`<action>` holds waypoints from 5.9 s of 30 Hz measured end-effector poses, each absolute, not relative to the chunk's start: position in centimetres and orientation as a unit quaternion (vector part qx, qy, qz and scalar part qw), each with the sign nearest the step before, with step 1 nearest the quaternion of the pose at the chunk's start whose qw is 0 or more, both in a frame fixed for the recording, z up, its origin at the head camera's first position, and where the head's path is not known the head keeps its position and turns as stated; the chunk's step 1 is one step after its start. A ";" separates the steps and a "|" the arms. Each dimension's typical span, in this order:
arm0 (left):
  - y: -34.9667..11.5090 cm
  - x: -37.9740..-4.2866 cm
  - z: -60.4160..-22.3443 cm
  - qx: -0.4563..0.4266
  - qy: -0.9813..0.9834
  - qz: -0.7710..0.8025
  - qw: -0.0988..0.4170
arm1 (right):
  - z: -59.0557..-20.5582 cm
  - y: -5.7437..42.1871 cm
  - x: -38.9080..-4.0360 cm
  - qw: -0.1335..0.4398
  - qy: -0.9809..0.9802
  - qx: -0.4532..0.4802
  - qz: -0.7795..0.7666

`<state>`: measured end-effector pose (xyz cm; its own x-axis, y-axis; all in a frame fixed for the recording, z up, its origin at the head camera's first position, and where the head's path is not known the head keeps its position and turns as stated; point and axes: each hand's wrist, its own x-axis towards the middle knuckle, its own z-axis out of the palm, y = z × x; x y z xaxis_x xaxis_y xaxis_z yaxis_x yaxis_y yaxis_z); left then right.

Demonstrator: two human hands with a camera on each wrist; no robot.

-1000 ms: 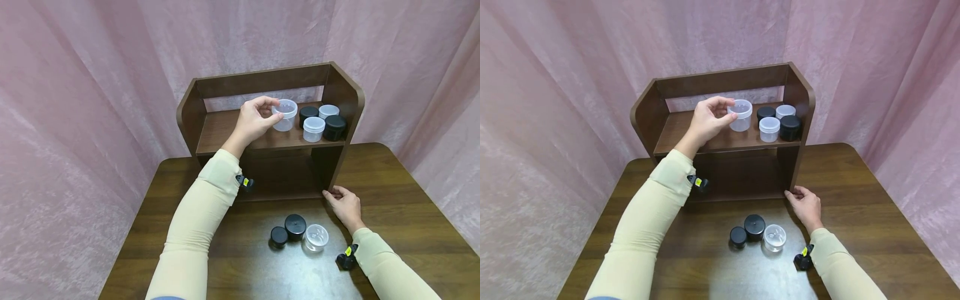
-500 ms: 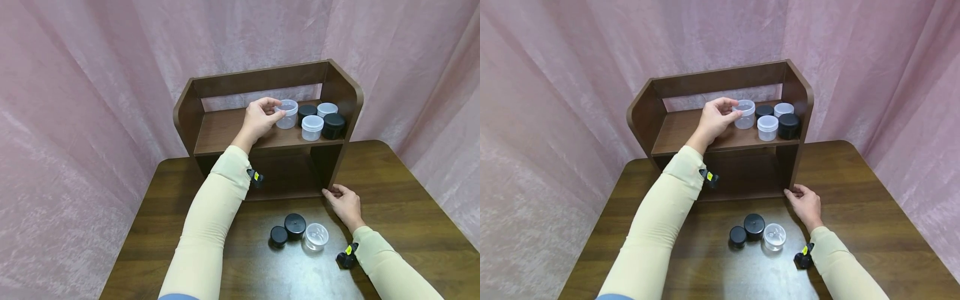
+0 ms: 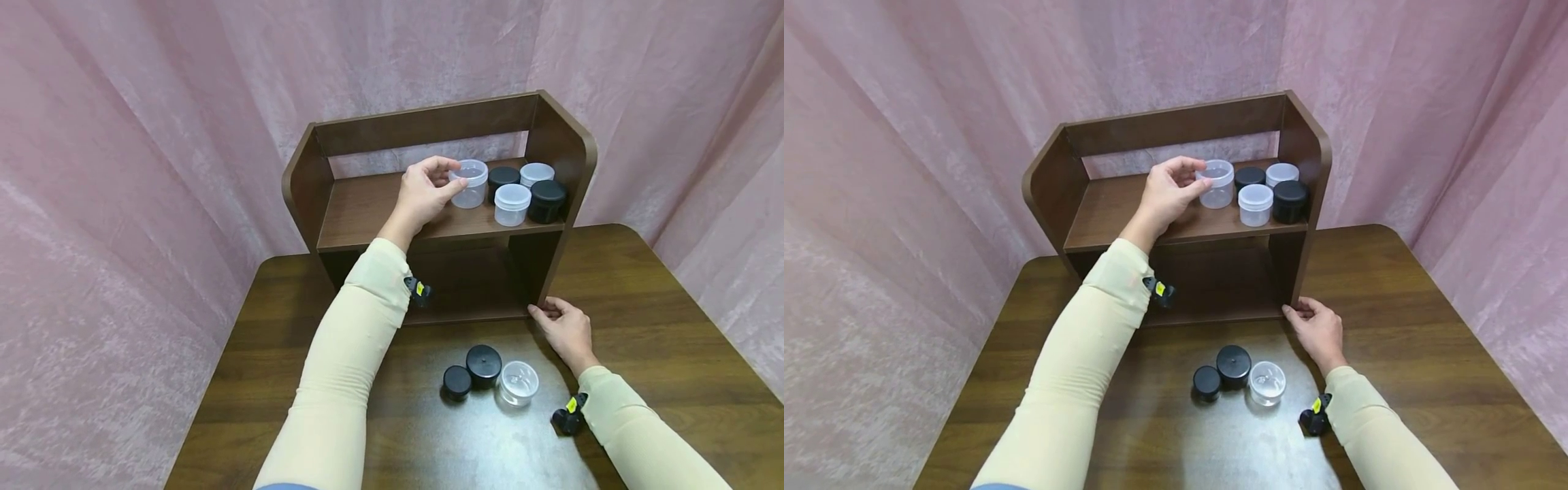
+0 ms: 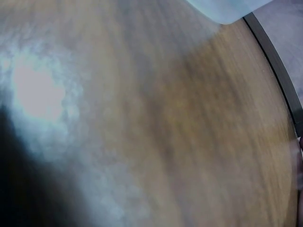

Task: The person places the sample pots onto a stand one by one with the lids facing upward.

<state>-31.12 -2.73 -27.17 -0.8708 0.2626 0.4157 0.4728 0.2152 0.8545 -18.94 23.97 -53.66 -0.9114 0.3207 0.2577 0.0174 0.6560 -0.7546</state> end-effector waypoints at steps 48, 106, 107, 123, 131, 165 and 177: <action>-1.9 -31.2 -28.0 -0.250 -0.776 -0.574 0.076 | -54.2 24.9 -18.6 0.172 -0.892 -0.102 0.406; -2.9 -25.3 -29.1 -0.322 -0.673 -0.645 0.166 | -54.0 24.5 -19.4 0.187 -0.893 -0.098 0.399; -3.0 -24.5 -29.0 -0.330 -0.670 -0.645 0.164 | -54.0 24.4 -19.4 0.186 -0.892 -0.098 0.400; -4.2 -18.4 -36.5 -0.482 -0.756 -0.426 0.121 | -54.5 23.9 -19.8 0.192 -0.892 -0.089 0.400; -5.3 -17.6 -41.8 -0.465 -0.804 -0.367 0.049 | -54.6 23.6 -19.8 0.184 -0.891 -0.094 0.405; -5.1 -16.9 -50.0 -0.398 -0.852 -0.341 -0.003 | -54.5 23.6 -19.8 0.177 -0.888 -0.102 0.412; -5.4 -16.8 -49.3 -0.378 -0.839 -0.391 -0.008 | -54.6 23.6 -19.8 0.180 -0.887 -0.100 0.412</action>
